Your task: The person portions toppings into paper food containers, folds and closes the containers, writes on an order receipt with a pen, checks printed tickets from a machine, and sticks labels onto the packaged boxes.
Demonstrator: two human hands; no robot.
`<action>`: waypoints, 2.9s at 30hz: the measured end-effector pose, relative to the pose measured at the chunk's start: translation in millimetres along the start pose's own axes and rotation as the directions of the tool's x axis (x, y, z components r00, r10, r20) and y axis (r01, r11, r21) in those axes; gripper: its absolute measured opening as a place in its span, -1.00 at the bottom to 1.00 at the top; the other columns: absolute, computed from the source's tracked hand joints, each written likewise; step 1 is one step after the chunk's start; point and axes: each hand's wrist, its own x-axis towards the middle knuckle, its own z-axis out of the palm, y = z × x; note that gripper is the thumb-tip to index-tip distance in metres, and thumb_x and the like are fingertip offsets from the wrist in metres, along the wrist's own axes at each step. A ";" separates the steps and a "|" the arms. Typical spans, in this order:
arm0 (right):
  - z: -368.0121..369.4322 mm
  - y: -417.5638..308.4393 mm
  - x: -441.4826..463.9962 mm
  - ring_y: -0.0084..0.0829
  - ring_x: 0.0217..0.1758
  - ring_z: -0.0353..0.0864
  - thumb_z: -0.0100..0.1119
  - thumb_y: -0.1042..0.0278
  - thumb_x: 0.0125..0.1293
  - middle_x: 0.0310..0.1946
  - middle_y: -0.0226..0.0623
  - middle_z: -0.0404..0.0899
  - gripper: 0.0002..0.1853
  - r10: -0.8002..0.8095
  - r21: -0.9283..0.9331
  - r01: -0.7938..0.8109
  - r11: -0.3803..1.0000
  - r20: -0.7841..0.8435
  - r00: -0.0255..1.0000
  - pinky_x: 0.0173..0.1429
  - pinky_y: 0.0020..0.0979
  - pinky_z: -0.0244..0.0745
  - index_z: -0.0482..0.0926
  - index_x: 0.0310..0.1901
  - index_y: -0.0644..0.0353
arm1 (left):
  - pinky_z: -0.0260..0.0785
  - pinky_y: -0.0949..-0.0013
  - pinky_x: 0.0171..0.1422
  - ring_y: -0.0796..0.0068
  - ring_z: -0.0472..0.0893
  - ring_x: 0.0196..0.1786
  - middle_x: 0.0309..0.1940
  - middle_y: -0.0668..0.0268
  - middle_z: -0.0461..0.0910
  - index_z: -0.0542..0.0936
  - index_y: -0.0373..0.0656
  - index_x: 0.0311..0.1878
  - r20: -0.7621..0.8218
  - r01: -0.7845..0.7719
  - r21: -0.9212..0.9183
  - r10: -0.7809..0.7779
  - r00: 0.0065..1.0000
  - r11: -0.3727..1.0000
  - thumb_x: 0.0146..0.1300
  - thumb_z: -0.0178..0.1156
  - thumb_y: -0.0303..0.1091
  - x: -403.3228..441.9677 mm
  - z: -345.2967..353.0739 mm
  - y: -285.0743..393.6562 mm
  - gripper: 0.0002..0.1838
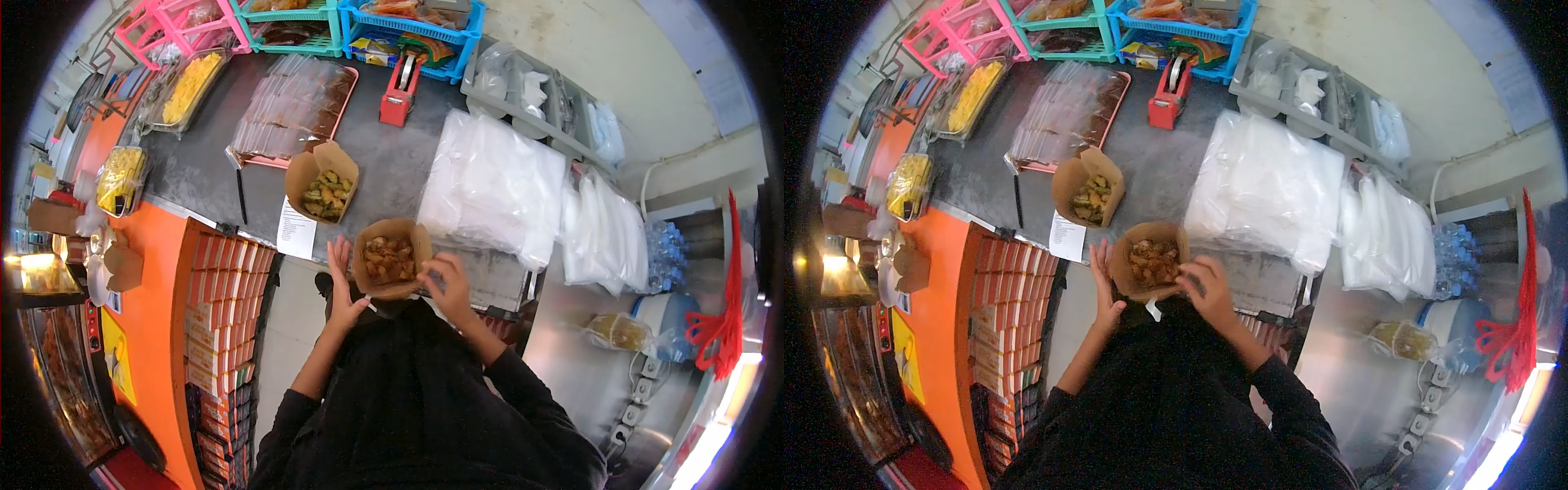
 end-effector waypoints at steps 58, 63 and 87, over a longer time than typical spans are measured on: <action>-15.9 12.2 11.4 -0.18 0.14 0.27 0.29 0.40 0.05 0.04 -0.17 0.28 -0.84 0.404 0.232 -0.429 0.873 0.150 0.902 0.21 -0.25 0.19 0.52 -0.40 0.25 | 0.32 0.23 0.21 0.13 0.40 0.21 0.32 0.15 0.21 0.38 0.02 0.23 0.626 -0.399 0.557 -0.054 0.778 0.728 0.05 0.07 -0.54 72.7 41.7 24.7 -0.41; -4.5 13.4 7.8 -0.23 0.15 0.28 0.25 0.42 0.09 0.07 -0.14 0.26 -0.85 0.453 0.182 -0.462 0.868 0.089 0.887 0.21 -0.33 0.19 0.49 -0.43 0.27 | 0.43 0.27 0.07 0.12 0.43 0.15 0.34 0.17 0.15 0.26 -0.01 0.31 0.508 -0.391 0.681 -0.016 0.861 0.619 0.02 0.07 -0.50 52.8 62.1 19.4 -0.33; -10.0 9.7 20.9 -0.04 0.27 0.20 0.22 0.41 0.05 0.24 -0.01 0.14 -0.62 0.414 0.080 -0.447 0.891 0.258 0.873 0.32 -0.12 0.07 0.44 -0.10 0.41 | 0.13 0.13 0.21 0.04 0.25 0.19 0.08 0.04 0.28 0.50 -0.13 -0.09 0.691 -0.471 0.416 0.067 0.720 0.778 0.22 0.02 -0.24 104.0 43.5 24.3 -0.74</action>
